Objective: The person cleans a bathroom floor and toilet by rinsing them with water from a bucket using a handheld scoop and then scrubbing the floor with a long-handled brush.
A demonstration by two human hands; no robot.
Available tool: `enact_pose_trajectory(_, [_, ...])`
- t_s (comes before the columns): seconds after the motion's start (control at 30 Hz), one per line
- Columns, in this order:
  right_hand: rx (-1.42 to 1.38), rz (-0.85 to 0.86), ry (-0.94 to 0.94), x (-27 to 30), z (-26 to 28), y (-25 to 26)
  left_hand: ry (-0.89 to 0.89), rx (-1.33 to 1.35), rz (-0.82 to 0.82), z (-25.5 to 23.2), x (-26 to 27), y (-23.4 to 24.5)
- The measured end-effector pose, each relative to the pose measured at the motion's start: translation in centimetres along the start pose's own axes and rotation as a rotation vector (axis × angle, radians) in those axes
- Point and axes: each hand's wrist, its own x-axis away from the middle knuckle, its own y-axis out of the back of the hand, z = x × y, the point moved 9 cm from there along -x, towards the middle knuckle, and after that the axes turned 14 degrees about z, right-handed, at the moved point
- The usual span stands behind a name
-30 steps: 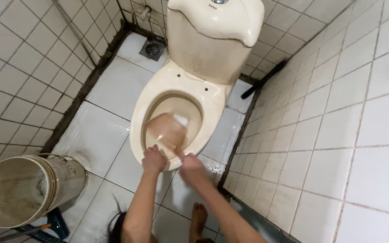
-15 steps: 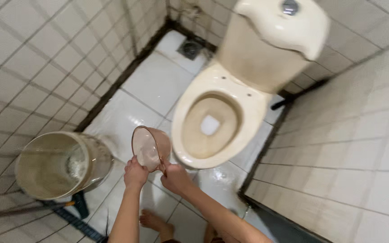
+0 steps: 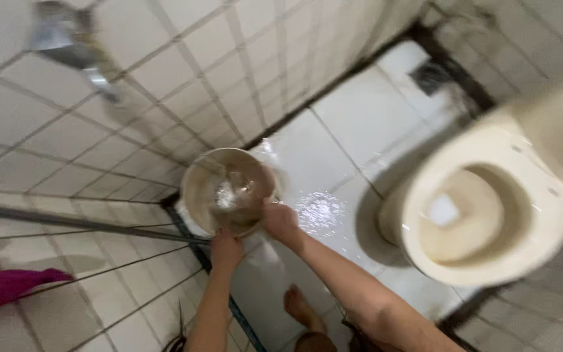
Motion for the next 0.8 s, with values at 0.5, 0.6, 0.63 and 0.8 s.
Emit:
enact_pose_trajectory(0.5, [-0.006, 0.345, -0.153, -23.3, -3.5, -24.0, -0.054, 0.031, -0.233, 5.4, -7.1, 0.6])
enact_pose_trajectory(0.6, [-0.211, 0.391, -0.27, -23.9, -5.3, -28.7, -0.085, 0.031, -0.257, 5.4, -7.0, 0.2])
enact_pose_trajectory(0.63, [-0.201, 0.399, -0.255, -24.7, -4.7, -29.4, -0.096, 0.006, -0.257, 5.2, -7.1, 0.2])
enact_pose_trajectory(0.8, [-0.515, 0.68, 0.003, -25.0, 0.8, -29.3, -0.206, 0.149, -0.397, 4.4, -4.7, 1.6])
